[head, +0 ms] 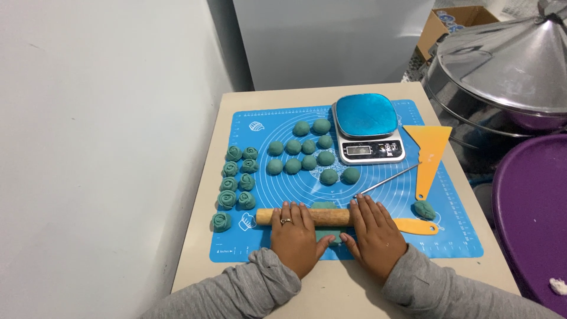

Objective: Rolling out and shaping blue dough into small decorative roses using a rolling pin and a scraper on a silicone mat.

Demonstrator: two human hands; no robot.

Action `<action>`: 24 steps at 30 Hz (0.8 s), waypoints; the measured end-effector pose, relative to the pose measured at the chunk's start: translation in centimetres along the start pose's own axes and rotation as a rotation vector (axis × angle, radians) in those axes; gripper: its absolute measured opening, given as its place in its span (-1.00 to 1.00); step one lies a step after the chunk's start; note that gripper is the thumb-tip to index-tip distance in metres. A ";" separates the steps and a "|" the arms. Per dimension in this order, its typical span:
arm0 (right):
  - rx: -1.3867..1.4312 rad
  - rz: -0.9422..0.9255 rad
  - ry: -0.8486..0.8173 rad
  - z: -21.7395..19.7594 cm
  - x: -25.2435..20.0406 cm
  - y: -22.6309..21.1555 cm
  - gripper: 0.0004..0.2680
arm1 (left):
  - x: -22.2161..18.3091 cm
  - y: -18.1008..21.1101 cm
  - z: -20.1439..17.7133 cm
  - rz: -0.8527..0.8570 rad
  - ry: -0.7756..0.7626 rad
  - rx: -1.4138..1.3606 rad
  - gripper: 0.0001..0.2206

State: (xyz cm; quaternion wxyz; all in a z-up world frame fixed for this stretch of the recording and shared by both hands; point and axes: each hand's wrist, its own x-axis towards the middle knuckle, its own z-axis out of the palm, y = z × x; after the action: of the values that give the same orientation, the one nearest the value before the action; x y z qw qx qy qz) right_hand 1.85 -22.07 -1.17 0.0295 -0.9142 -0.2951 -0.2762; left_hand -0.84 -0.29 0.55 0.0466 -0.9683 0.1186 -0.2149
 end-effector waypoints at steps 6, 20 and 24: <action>-0.036 0.001 -0.018 1.0 -0.2 0.3 -0.44 | 0.0 -0.1 0.4 -0.004 0.034 -0.020 -0.15; 0.006 0.020 -0.020 0.0 -0.7 -0.5 -0.44 | -0.6 0.3 -2.4 -0.033 0.040 -0.042 -0.22; 0.038 0.002 -0.039 0.0 -0.6 -0.1 -0.51 | -0.2 -0.2 -3.4 -0.058 0.065 -0.048 -0.37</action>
State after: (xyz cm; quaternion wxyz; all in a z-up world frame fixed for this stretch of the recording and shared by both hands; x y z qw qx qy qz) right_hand 1.38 -22.27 -1.49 0.0415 -0.9191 -0.2999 -0.2524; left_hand -2.47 -0.16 3.56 0.0130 -0.9646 0.0970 -0.2447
